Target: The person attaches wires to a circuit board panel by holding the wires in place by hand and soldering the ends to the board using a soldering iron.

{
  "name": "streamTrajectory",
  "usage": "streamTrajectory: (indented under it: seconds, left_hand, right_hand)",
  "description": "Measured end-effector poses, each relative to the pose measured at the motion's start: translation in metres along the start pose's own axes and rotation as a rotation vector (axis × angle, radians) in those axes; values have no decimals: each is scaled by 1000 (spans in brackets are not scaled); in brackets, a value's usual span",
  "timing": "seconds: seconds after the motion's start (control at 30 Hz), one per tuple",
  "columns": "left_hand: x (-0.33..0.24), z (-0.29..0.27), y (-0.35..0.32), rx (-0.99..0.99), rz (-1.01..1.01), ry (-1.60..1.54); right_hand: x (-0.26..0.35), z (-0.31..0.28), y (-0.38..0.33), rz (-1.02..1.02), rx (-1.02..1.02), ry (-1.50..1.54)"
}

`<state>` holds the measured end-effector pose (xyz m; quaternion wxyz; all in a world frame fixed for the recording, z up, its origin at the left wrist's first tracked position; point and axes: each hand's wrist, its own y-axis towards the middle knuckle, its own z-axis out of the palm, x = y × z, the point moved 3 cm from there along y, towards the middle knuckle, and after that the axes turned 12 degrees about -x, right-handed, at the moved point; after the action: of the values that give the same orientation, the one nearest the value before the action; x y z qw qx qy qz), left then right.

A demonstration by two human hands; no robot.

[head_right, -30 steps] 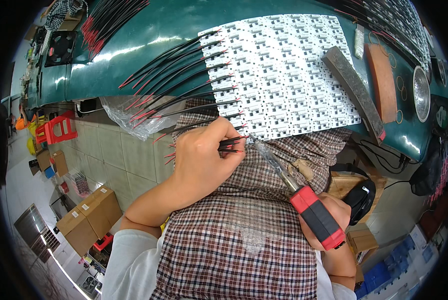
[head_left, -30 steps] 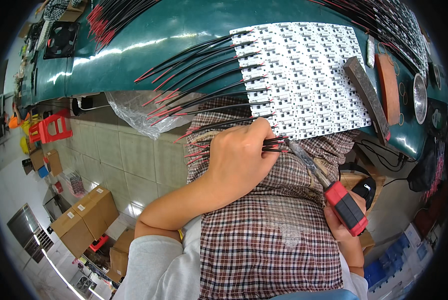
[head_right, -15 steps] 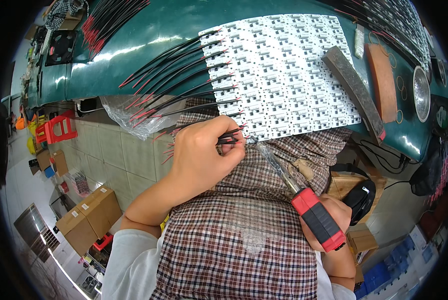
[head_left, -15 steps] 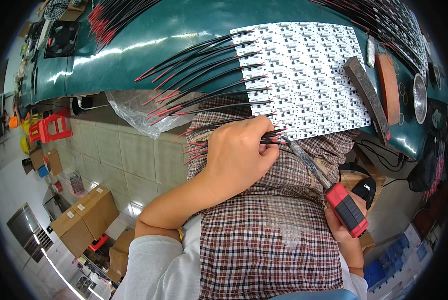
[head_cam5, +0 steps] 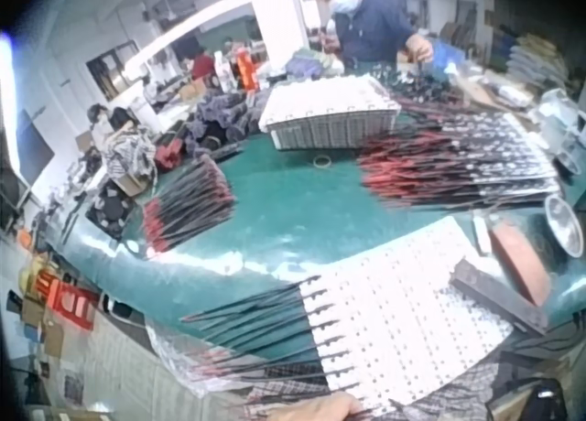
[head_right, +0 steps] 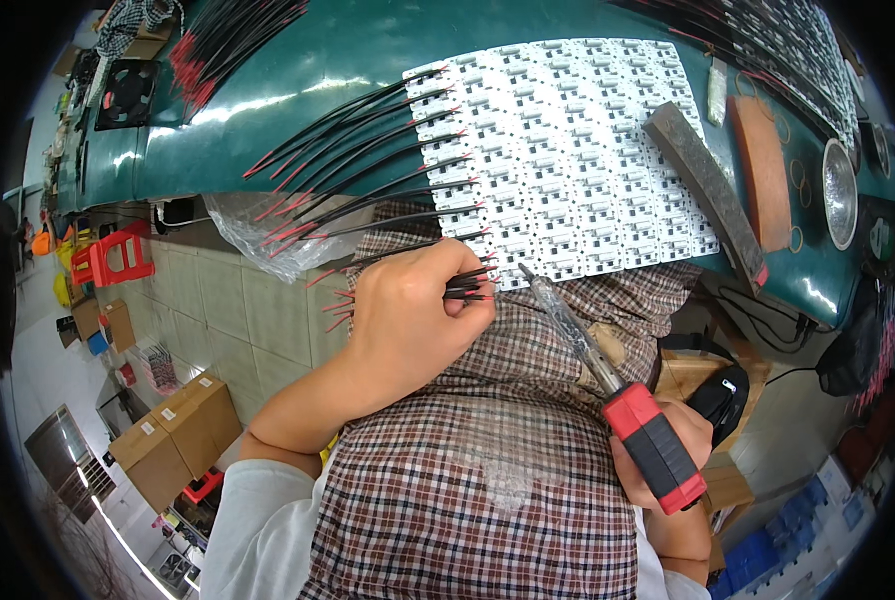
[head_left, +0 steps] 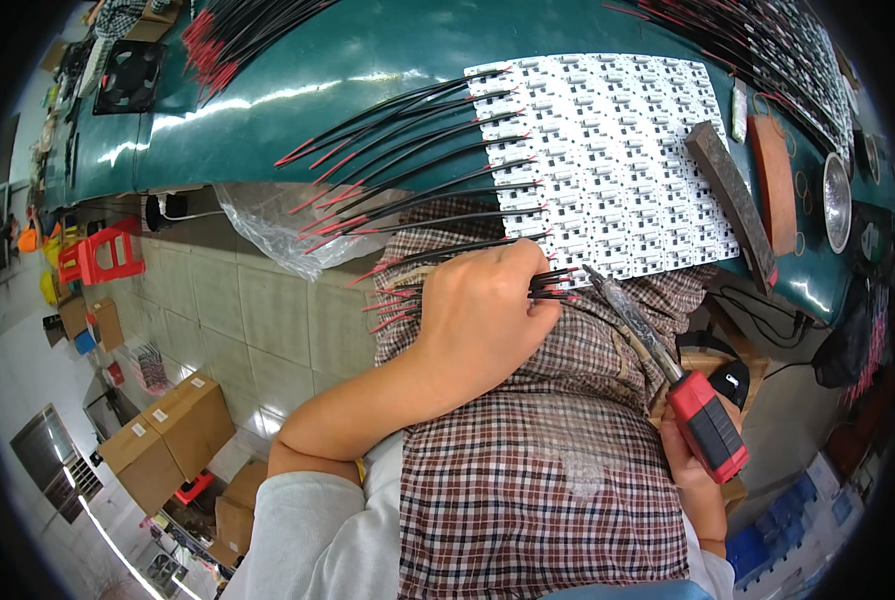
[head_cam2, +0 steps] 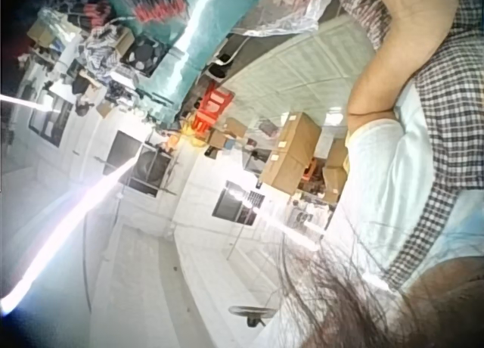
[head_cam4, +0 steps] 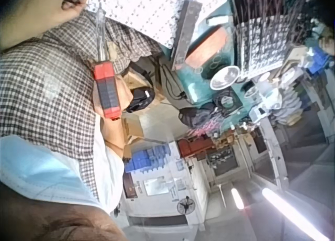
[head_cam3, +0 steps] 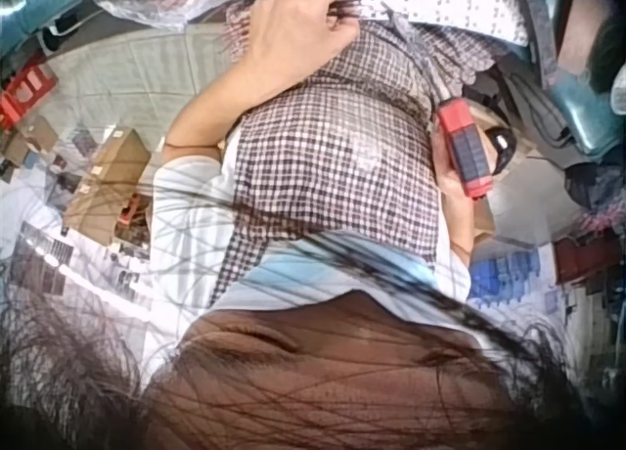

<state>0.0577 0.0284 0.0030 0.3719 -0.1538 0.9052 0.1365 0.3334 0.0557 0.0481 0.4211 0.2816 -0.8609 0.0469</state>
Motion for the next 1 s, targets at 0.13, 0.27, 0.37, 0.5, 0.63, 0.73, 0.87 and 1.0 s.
streamTrajectory:
  seconds: [0.13, 0.27, 0.37, 0.5, 0.63, 0.73, 0.87, 1.0]
  left_hand:
    - [1, 0, -1, 6, 0, -3]
    - [5, -1, 3, 66, -44, -101]
    - [3, -5, 5, 144, -115, -168]
    - [13, -9, 6, 122, -155, -292]
    - [12, -5, 3, 183, -115, -252]
    - [7, -4, 2, 106, -3, -144]
    - [0, -4, -2, 25, 103, -21]
    - [1, 0, -3, 7, 103, -18]
  right_hand:
    - [0, 0, 1, -77, -2, -12]
    - [0, 1, 4, -54, -37, -20]
    - [-1, 0, 4, -34, -41, -11]
    - [-5, 3, 1, -2, -40, 33]
    - [-4, 5, 6, -10, -23, 66]
    - [-6, 6, 4, -13, 46, 69]
    - [-8, 8, 1, 1, 62, 61]
    - [-8, 11, 3, -15, 50, 55]
